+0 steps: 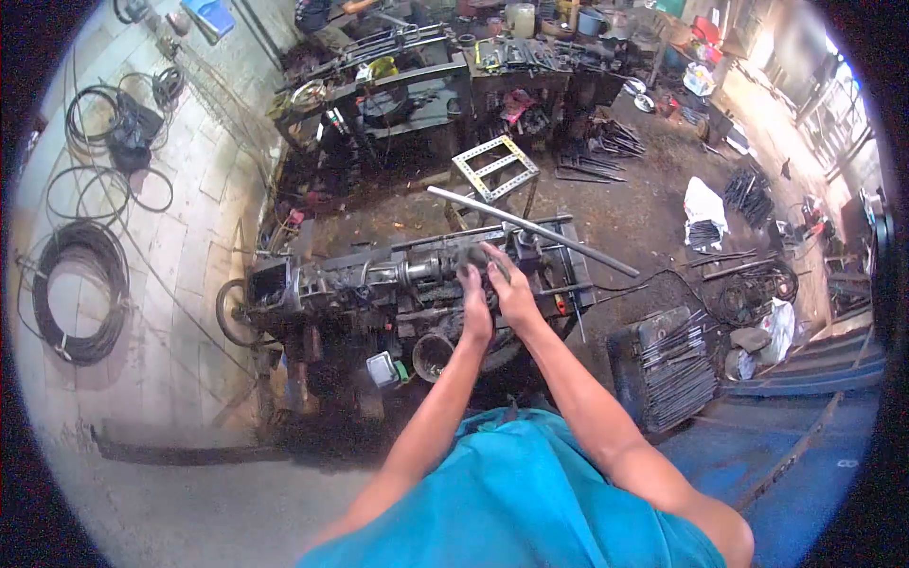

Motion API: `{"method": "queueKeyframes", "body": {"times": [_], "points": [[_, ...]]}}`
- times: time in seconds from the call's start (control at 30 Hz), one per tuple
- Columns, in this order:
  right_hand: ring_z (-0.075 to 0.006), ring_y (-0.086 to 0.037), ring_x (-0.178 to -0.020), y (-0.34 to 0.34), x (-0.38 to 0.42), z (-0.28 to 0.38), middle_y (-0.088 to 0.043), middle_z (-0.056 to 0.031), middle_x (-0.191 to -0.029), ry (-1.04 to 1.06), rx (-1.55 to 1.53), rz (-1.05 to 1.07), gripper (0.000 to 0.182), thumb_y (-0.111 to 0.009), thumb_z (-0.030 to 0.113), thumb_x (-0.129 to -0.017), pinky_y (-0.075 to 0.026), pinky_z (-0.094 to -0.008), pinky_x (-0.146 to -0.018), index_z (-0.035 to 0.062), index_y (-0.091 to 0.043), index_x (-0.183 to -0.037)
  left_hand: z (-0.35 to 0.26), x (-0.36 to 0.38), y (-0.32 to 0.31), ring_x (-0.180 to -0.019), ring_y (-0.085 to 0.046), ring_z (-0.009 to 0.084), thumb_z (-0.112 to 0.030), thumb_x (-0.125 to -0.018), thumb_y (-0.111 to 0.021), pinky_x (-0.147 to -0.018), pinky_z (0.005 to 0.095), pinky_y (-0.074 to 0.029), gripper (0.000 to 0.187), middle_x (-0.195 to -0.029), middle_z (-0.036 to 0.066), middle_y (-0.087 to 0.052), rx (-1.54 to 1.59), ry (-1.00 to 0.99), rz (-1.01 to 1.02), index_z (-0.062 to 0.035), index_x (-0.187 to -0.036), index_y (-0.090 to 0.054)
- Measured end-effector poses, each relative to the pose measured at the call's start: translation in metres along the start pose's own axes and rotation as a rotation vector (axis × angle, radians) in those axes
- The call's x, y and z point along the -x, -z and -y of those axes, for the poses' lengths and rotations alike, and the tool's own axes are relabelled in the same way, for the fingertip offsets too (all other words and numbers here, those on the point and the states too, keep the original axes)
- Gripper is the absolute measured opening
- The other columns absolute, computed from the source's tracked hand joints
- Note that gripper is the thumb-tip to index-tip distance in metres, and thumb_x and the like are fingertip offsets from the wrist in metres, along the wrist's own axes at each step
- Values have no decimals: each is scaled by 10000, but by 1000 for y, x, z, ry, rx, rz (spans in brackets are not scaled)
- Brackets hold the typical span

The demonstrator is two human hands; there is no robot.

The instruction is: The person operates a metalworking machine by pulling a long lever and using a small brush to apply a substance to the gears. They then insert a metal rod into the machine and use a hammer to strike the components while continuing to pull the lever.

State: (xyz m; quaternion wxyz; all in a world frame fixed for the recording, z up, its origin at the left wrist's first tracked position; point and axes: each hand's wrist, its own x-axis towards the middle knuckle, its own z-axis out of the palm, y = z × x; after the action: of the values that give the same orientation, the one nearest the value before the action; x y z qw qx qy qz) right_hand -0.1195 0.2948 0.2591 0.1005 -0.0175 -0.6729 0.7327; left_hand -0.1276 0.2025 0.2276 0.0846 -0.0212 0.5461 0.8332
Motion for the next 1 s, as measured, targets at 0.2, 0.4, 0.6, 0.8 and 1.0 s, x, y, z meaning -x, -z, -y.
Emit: {"method": "queueKeyframes", "body": {"times": [0.2,0.4,0.6,0.8,1.0], "points": [[-398,-633,-859,68,23,5,-656,-213,-884,302,637,-365,142,-575,11,-821,-501,-420,-743,12,-638,-949,7,-68,-81,-1138,-474,183,-323,-1032,-319,-990,313,-364,404,-1185,81,-524,71,6,-19,-3,-1177,-519],[-346,-638,-874,208,6,38,-665,-181,-915,9,1129,-381,207,-608,238,-830,-458,-482,-769,62,-643,-931,3,-113,-74,-1148,-514,334,-129,-910,-521,-979,413,-385,277,-1193,205,-575,-998,-578,-7,23,-1139,-554],[-366,-563,-1073,182,-26,-17,-586,-198,-1092,75,1237,-206,384,-598,327,-848,-446,-477,-907,62,-585,-1126,15,-118,-25,-1276,-398,397,-114,-886,-529,-1097,478,-273,396,-1324,206,-485,-1205,-741,34,56,-1240,-480],[-403,-626,-911,73,-102,-10,-580,-209,-1065,-83,1145,-17,379,-603,311,-852,-516,-489,-770,75,-569,-1146,0,-59,19,-1256,-426,400,-110,-890,-510,-1086,445,-292,423,-1341,245,-460,-1046,-523,-106,64,-1270,-445],[-382,-603,-1020,-26,-194,-24,-576,-211,-1123,-89,1106,241,629,-678,300,-773,-498,-465,-855,204,-467,-1358,-41,-14,68,-1207,-509,346,-97,-903,-496,-1022,383,-385,417,-1276,258,-515,-894,-263,-301,63,-1284,-444]]}}
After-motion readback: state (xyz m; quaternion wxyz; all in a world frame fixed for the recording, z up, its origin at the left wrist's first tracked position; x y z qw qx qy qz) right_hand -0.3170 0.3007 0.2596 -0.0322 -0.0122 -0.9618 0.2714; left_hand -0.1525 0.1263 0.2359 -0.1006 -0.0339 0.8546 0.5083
